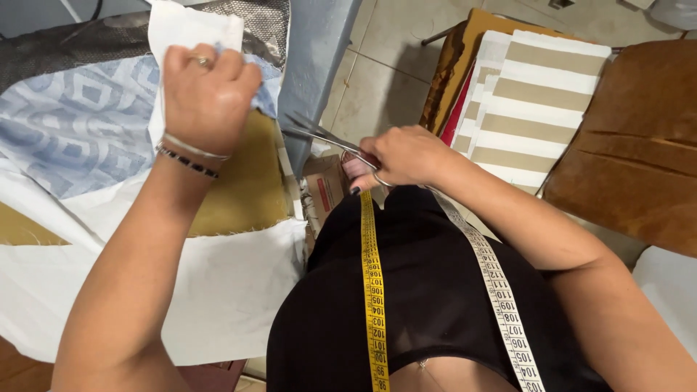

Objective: Cutting long strips and pieces of fabric using scissors on a work surface.

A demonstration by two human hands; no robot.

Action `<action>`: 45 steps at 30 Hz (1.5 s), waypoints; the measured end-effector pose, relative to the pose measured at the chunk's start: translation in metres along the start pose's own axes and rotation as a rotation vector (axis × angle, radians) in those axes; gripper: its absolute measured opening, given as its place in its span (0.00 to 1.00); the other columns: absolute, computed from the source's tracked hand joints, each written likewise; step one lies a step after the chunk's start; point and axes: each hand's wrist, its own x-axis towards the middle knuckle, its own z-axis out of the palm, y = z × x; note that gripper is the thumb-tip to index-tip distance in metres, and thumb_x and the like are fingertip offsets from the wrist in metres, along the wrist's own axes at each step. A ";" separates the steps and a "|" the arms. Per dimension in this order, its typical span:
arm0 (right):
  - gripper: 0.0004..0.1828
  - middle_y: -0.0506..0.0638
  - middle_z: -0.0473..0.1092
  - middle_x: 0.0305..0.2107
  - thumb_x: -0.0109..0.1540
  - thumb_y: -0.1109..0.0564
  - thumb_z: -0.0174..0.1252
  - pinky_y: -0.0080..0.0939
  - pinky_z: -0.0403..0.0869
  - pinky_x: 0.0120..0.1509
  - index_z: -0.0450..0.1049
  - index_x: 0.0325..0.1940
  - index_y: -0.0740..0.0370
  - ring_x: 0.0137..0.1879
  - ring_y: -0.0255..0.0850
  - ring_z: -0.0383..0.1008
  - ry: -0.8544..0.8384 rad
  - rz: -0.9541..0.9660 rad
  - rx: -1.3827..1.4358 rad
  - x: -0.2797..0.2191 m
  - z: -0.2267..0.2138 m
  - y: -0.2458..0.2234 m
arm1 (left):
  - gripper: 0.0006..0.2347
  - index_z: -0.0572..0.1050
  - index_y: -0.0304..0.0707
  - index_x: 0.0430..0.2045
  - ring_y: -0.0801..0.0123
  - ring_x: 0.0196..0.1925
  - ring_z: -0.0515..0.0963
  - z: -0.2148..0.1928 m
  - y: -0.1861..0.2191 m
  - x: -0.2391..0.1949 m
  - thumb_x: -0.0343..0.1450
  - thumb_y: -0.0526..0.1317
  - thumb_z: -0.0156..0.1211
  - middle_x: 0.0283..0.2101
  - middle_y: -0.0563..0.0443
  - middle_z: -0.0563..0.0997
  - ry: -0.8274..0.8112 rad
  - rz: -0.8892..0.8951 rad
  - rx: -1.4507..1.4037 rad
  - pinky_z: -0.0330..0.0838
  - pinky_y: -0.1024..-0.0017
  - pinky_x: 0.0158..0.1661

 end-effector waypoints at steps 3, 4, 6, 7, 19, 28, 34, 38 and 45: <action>0.43 0.43 0.60 0.17 0.53 0.16 0.42 0.39 0.75 0.31 0.70 0.41 0.56 0.22 0.35 0.67 -0.013 -0.022 0.073 0.003 0.019 0.024 | 0.12 0.64 0.43 0.12 0.59 0.33 0.64 -0.030 0.002 -0.004 0.57 0.24 0.57 0.28 0.53 0.63 -0.005 0.014 0.080 0.55 0.64 0.37; 0.39 0.43 0.62 0.18 0.54 0.18 0.47 0.38 0.73 0.29 0.70 0.40 0.54 0.23 0.36 0.68 0.028 -0.013 0.136 0.003 0.028 0.031 | 0.09 0.71 0.49 0.20 0.66 0.50 0.72 -0.043 0.011 -0.007 0.65 0.28 0.54 0.43 0.60 0.71 -0.072 0.059 0.203 0.53 0.58 0.56; 0.34 0.44 0.65 0.19 0.56 0.20 0.51 0.38 0.72 0.27 0.70 0.40 0.52 0.24 0.37 0.70 0.068 -0.003 0.206 0.007 0.048 0.047 | 0.11 0.78 0.55 0.28 0.73 0.68 0.80 -0.053 0.030 -0.012 0.74 0.32 0.51 0.58 0.68 0.77 -0.139 0.111 0.322 0.51 0.53 0.75; 0.31 0.45 0.69 0.20 0.57 0.23 0.54 0.41 0.70 0.30 0.69 0.37 0.53 0.26 0.40 0.72 0.214 -0.089 0.310 0.011 0.059 0.053 | 0.10 0.80 0.49 0.28 0.65 0.63 0.79 -0.052 0.039 -0.015 0.75 0.32 0.53 0.51 0.60 0.79 -0.118 0.144 0.142 0.56 0.54 0.74; 0.42 0.54 0.73 0.21 0.54 0.17 0.52 0.55 0.74 0.37 0.71 0.50 0.54 0.29 0.53 0.77 0.118 -0.033 0.124 0.009 0.032 0.022 | 0.11 0.72 0.38 0.14 0.53 0.34 0.79 0.019 0.028 -0.016 0.63 0.20 0.56 0.18 0.51 0.66 -0.129 0.136 -0.126 0.71 0.33 0.62; 0.43 0.47 0.74 0.25 0.54 0.14 0.46 0.48 0.77 0.40 0.73 0.42 0.54 0.34 0.46 0.78 0.011 0.023 -0.123 0.001 -0.008 -0.013 | 0.15 0.73 0.61 0.13 0.68 0.22 0.76 0.049 0.009 0.001 0.50 0.27 0.59 0.18 0.65 0.75 -0.319 0.336 -0.038 0.69 0.52 0.64; 0.45 0.53 0.75 0.23 0.54 0.14 0.48 0.54 0.76 0.47 0.76 0.38 0.59 0.36 0.53 0.78 0.038 0.059 -0.078 -0.003 -0.016 -0.032 | 0.14 0.74 0.59 0.17 0.68 0.18 0.74 0.059 0.014 0.001 0.53 0.27 0.62 0.19 0.64 0.72 -0.311 0.395 -0.025 0.70 0.58 0.58; 0.38 0.58 0.76 0.27 0.63 0.21 0.53 0.55 0.74 0.44 0.75 0.36 0.60 0.38 0.59 0.77 0.076 0.075 -0.052 0.005 -0.010 -0.035 | 0.16 0.76 0.60 0.24 0.69 0.15 0.69 0.077 0.014 -0.008 0.54 0.28 0.58 0.17 0.65 0.69 -0.260 0.400 -0.027 0.69 0.60 0.59; 0.44 0.57 0.74 0.22 0.55 0.15 0.51 0.54 0.73 0.39 0.73 0.33 0.62 0.32 0.57 0.75 0.112 0.086 -0.046 0.016 -0.002 -0.028 | 0.18 0.78 0.62 0.30 0.74 0.15 0.70 0.085 0.017 -0.011 0.53 0.30 0.62 0.17 0.69 0.72 -0.223 0.373 -0.005 0.76 0.66 0.54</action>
